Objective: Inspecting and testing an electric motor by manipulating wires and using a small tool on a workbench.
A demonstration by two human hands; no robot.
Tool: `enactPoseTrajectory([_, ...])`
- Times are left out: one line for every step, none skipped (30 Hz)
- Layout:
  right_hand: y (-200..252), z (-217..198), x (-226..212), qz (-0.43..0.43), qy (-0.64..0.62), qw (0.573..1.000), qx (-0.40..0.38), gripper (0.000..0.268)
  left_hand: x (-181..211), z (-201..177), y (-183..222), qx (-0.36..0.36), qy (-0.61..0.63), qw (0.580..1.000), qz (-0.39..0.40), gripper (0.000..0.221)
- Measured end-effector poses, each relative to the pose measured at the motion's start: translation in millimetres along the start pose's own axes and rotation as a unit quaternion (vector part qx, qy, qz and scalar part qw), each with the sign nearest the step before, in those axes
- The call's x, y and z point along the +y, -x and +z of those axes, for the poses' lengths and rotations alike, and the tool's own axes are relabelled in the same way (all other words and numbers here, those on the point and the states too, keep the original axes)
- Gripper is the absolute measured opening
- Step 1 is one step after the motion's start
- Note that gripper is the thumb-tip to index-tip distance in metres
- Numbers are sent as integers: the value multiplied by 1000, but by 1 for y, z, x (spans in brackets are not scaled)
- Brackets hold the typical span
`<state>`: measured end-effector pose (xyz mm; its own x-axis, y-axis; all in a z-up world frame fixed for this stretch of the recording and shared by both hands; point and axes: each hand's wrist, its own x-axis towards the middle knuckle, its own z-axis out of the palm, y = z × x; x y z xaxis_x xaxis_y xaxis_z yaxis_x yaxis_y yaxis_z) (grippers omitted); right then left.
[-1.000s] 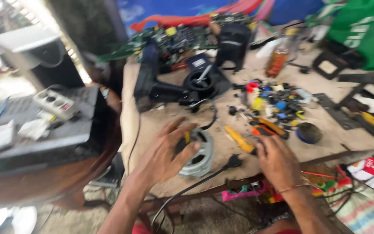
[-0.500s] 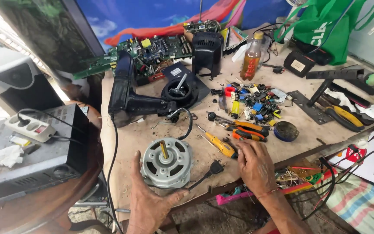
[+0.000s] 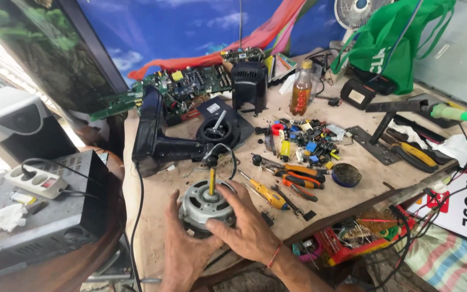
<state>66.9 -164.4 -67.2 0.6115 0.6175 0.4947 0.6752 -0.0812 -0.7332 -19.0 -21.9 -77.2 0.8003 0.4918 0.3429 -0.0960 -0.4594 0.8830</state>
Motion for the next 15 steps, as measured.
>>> enactPoseTrajectory([-5, -7, 1, -4, 1, 1000, 1, 75, 15, 1, -7, 2, 0, 1000, 3, 135])
enactPoseTrajectory([-6, -11, 1, 67, -73, 995, -20, 80, 29, 1, -9, -4, -10, 1000, -28, 134])
enactPoseTrajectory([-7, -15, 1, 138, -144, 979, -41, 86, 42, 0, -10, -10, -20, 998, -59, 134])
enactPoseTrajectory([-13, -23, -3, 136, -148, 978, -50, 86, 49, -2, -12, -3, -23, 998, -63, 134])
enactPoseTrajectory([-19, -31, -7, 206, -176, 960, -68, 81, 57, -5, -14, -46, -65, 994, -78, 131])
enactPoseTrajectory([-26, -40, -11, 274, -200, 937, -83, 78, 65, -6, -17, -90, -106, 986, -89, 129])
enactPoseTrajectory([-28, -43, -2, 271, -203, 937, -89, 78, 61, -7, -12, -83, -108, 986, -92, 129])
enactPoseTrajectory([-31, -46, 9, 314, -232, 916, -92, 78, 57, -8, -8, -104, -121, 981, -108, 119])
enactPoseTrajectory([-33, -48, 20, 356, -260, 892, -94, 79, 51, -8, -5, -124, -134, 975, -126, 109])
enactPoseTrajectory([-34, -52, 20, 359, -264, 889, -105, 79, 44, -7, -2, -119, -137, 974, -136, 109])
enactPoseTrajectory([-34, -55, 22, 343, -246, 898, -124, 77, 36, -6, 2, -101, -132, 982, -91, 94])
enactPoseTrajectory([-33, -58, 24, 326, -228, 906, -144, 75, 28, -5, 7, -84, -128, 987, -46, 80])
enactPoseTrajectory([-28, -57, 30, 329, -232, 902, -155, 75, 34, -10, 15, -79, -132, 987, -57, 80])
enactPoseTrajectory([-30, -62, 35, 291, -155, 926, -185, 76, 43, -14, 13, -91, -127, 986, -65, 73])
enactPoseTrajectory([-33, -67, 40, 251, -77, 941, -212, 78, 52, -19, 11, -103, -122, 984, -73, 68])
